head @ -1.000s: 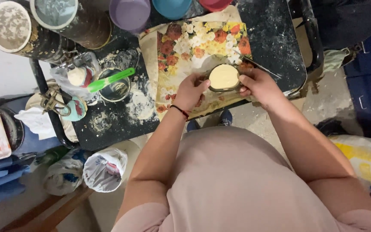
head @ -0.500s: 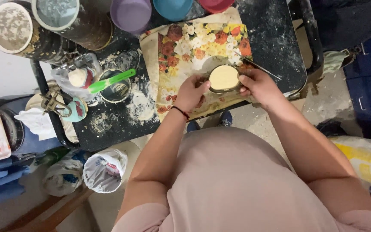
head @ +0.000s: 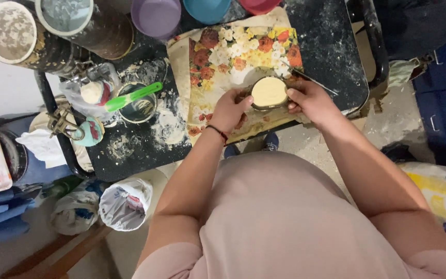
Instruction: The person mixes a white dough-like substance in a small metal bowl using a green spatula. They add water from a blue bowl and continue stirring until the mixture is smooth. The person then places the bowl on a cabinet and returns to the table.
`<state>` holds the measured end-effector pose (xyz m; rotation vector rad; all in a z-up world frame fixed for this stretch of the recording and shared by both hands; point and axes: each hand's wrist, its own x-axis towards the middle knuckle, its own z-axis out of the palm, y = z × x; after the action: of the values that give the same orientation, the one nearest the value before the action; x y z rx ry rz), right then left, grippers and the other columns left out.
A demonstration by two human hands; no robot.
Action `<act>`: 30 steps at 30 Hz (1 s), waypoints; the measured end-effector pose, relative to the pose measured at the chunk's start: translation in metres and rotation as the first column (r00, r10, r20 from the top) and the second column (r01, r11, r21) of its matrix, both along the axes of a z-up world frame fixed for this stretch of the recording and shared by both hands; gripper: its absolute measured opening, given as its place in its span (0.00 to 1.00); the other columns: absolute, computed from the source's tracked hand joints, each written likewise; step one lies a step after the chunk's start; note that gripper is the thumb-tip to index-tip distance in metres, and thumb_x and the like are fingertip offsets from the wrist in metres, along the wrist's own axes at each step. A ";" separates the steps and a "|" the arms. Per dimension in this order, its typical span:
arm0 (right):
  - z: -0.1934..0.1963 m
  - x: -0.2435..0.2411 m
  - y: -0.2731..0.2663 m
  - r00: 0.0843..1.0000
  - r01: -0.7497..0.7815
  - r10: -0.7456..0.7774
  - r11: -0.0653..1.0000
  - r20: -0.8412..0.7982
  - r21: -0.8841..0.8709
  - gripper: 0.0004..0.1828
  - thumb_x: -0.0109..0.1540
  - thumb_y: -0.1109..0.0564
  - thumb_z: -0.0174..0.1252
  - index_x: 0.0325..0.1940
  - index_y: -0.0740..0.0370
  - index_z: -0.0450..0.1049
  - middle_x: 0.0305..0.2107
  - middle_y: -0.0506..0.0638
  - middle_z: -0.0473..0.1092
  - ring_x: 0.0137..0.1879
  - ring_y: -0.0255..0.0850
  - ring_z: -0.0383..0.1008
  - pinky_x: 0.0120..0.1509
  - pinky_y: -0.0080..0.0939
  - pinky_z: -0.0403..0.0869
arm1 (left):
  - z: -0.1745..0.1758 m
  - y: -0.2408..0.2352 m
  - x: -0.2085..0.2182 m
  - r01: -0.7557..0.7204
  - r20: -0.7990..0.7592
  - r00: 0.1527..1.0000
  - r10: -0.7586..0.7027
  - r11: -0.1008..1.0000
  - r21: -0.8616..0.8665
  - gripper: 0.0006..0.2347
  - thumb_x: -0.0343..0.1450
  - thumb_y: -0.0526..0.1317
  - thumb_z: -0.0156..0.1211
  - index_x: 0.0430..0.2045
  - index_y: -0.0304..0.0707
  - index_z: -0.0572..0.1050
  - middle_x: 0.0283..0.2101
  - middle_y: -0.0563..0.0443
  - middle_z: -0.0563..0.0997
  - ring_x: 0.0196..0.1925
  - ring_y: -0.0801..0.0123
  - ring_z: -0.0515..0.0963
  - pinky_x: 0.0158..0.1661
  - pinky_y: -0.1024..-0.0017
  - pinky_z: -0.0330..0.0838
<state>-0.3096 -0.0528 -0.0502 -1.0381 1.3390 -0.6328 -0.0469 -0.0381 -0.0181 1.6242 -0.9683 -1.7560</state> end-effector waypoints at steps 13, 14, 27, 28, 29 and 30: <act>0.014 0.005 -0.001 1.000 0.022 -0.022 1.000 -0.005 -0.002 0.28 0.72 0.56 0.54 0.69 0.82 0.61 0.51 0.71 0.67 0.43 0.51 0.79 0.43 0.52 0.83 | 0.001 -0.003 0.005 0.044 -0.028 0.999 -0.045 0.999 -0.005 0.24 0.75 0.45 0.62 0.59 0.21 0.69 0.42 0.32 0.78 0.24 0.61 0.84 0.14 0.70 0.77; 0.018 0.007 0.000 1.000 0.018 -0.018 1.000 -0.013 0.002 0.29 0.72 0.55 0.55 0.69 0.82 0.61 0.53 0.71 0.67 0.43 0.50 0.79 0.42 0.53 0.82 | 0.006 -0.001 0.003 0.013 -0.026 1.000 -0.013 1.000 -0.005 0.23 0.75 0.44 0.63 0.58 0.21 0.69 0.42 0.33 0.78 0.23 0.61 0.83 0.14 0.70 0.76; -0.003 0.001 0.002 0.996 0.069 -0.069 0.998 0.055 0.009 0.29 0.72 0.57 0.56 0.69 0.83 0.60 0.54 0.71 0.65 0.43 0.50 0.78 0.41 0.53 0.82 | 0.007 0.001 0.005 0.033 0.017 0.999 -0.033 0.999 -0.023 0.20 0.75 0.42 0.62 0.55 0.23 0.71 0.40 0.34 0.79 0.23 0.63 0.83 0.14 0.71 0.78; -0.004 0.001 0.002 0.996 0.069 -0.070 0.997 0.054 0.016 0.29 0.72 0.57 0.56 0.69 0.83 0.60 0.54 0.71 0.65 0.43 0.50 0.78 0.41 0.53 0.82 | 0.003 0.001 0.005 0.034 0.016 0.999 -0.033 0.999 -0.016 0.20 0.75 0.42 0.62 0.55 0.23 0.71 0.40 0.34 0.79 0.23 0.63 0.83 0.14 0.71 0.78; -0.005 0.002 0.001 0.997 0.060 -0.061 0.998 0.052 0.015 0.29 0.72 0.57 0.55 0.68 0.84 0.60 0.54 0.71 0.65 0.42 0.48 0.78 0.42 0.52 0.82 | -0.001 0.001 0.005 0.009 -0.006 1.000 -0.009 1.000 -0.009 0.20 0.74 0.43 0.62 0.54 0.23 0.71 0.40 0.35 0.78 0.22 0.63 0.82 0.13 0.71 0.77; -0.005 0.001 -0.003 0.997 0.054 -0.055 0.999 0.049 0.004 0.29 0.72 0.56 0.55 0.68 0.85 0.60 0.54 0.71 0.66 0.42 0.46 0.78 0.42 0.51 0.83 | -0.005 -0.003 0.004 -0.012 -0.028 1.000 0.012 1.000 -0.011 0.21 0.74 0.44 0.63 0.54 0.23 0.71 0.40 0.35 0.77 0.22 0.62 0.81 0.12 0.70 0.75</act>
<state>-0.3084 -0.0560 -0.0556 -0.9804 1.3284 -0.6928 -0.0425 -0.0414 -0.0232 1.5912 -0.9515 -1.7580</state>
